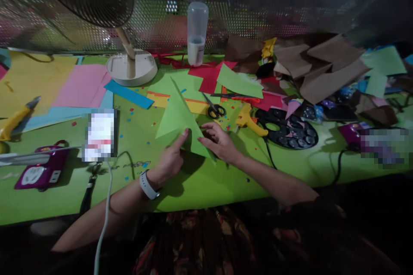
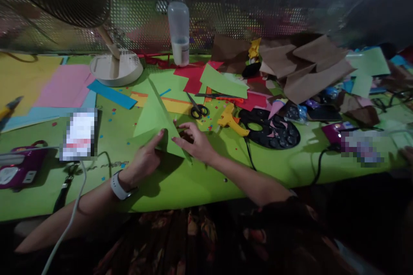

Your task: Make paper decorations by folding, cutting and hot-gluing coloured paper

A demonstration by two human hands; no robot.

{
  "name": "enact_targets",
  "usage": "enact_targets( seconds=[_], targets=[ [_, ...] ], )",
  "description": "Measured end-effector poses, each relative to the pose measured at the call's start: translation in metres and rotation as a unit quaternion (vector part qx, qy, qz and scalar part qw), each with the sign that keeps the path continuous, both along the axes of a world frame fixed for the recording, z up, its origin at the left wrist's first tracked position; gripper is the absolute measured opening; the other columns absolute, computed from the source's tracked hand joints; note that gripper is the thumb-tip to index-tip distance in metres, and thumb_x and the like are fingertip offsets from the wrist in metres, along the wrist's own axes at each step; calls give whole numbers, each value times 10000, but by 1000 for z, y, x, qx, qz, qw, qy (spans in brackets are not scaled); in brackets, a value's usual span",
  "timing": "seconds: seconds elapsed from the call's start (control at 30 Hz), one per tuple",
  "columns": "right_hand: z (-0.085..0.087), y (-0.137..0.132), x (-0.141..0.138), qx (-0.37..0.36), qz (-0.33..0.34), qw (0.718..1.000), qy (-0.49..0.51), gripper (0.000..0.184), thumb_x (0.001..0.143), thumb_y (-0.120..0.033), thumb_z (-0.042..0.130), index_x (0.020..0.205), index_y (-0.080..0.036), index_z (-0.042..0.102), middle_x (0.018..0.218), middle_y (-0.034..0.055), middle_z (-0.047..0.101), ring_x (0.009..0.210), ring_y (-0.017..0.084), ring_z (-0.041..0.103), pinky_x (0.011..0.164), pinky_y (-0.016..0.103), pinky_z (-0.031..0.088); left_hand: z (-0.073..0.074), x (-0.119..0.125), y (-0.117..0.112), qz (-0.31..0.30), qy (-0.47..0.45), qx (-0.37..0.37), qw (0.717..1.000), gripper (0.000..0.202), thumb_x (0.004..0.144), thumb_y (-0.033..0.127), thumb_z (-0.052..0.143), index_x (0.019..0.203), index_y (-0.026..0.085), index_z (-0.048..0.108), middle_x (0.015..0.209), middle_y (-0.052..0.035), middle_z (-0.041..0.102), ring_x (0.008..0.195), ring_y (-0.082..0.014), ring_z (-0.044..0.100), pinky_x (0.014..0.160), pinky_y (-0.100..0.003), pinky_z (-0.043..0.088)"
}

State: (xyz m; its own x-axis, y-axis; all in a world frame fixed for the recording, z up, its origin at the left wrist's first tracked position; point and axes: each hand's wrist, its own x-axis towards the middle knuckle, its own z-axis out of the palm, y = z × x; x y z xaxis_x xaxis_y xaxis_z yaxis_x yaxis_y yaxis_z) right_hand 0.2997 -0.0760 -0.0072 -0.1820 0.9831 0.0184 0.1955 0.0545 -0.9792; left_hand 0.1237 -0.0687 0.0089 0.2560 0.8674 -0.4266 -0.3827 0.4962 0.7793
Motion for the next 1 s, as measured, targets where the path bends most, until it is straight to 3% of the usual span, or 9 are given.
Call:
enact_targets(
  seconds=[0.13,0.17,0.3,0.33,0.43,0.63,0.83,0.93,1.0],
  targets=[
    [10,17,18,-55,2,998,-43,241,907,-333,599,1096,-192,650,923,38,721,841,164,655,781,316,527,15,-9,-12,-87,39,17,995,428,650,233,858,1065,266,756,1091,-44,760,1181,-282,641,1026,-369,495],
    [14,23,26,-63,14,996,-65,223,903,-309,603,1076,-186,671,948,40,729,859,162,656,801,311,518,23,-13,-17,-167,75,41,982,449,634,213,863,1065,283,760,1100,-42,759,1143,-283,663,990,-363,516],
    [24,39,45,-56,103,975,-187,208,918,-251,582,1038,-151,720,966,53,748,880,162,664,812,284,488,56,-34,-30,-455,157,193,855,285,712,265,810,994,294,793,970,-54,782,860,-275,742,796,-351,571],
    [24,41,45,-44,124,965,-226,212,927,-252,577,1040,-155,728,968,52,751,881,165,666,803,281,482,61,-39,-28,-460,180,232,838,262,786,289,751,1045,298,782,963,-60,781,846,-259,740,791,-343,567],
    [23,43,40,14,167,927,-336,217,953,-274,568,1057,-196,742,1011,38,755,912,181,667,807,288,468,57,-47,-10,-299,331,377,812,348,836,323,702,1182,307,726,1133,-72,741,1030,-263,690,949,-369,507],
    [27,27,39,173,118,866,-455,339,951,-358,597,1221,-169,676,1155,126,681,1066,260,611,874,388,484,1,-49,35,-241,519,532,624,348,884,246,584,1213,209,690,1279,-136,651,1188,-316,573,1046,-484,419],
    [25,-23,40,291,208,839,-409,664,832,-555,693,1358,-170,565,1312,168,609,1163,303,574,954,487,481,-23,-52,39,-235,541,573,569,292,973,251,447,1120,219,697,1098,-119,681,1049,-266,609,920,-404,493],
    [13,-35,37,309,227,823,-420,642,879,-495,654,1397,-137,524,1409,208,545,1215,324,551,994,513,458,-24,-53,40,-251,551,596,527,306,984,206,400,1120,211,674,1092,-110,673,1040,-253,609,906,-394,506],
    [8,-35,36,314,224,823,-418,614,899,-470,628,1406,-145,513,1442,200,521,1228,320,543,1004,514,455,-26,-53,43,-235,544,600,537,290,987,219,409,1110,207,671,1064,-106,675,1012,-246,616,887,-390,517]
  ],
)
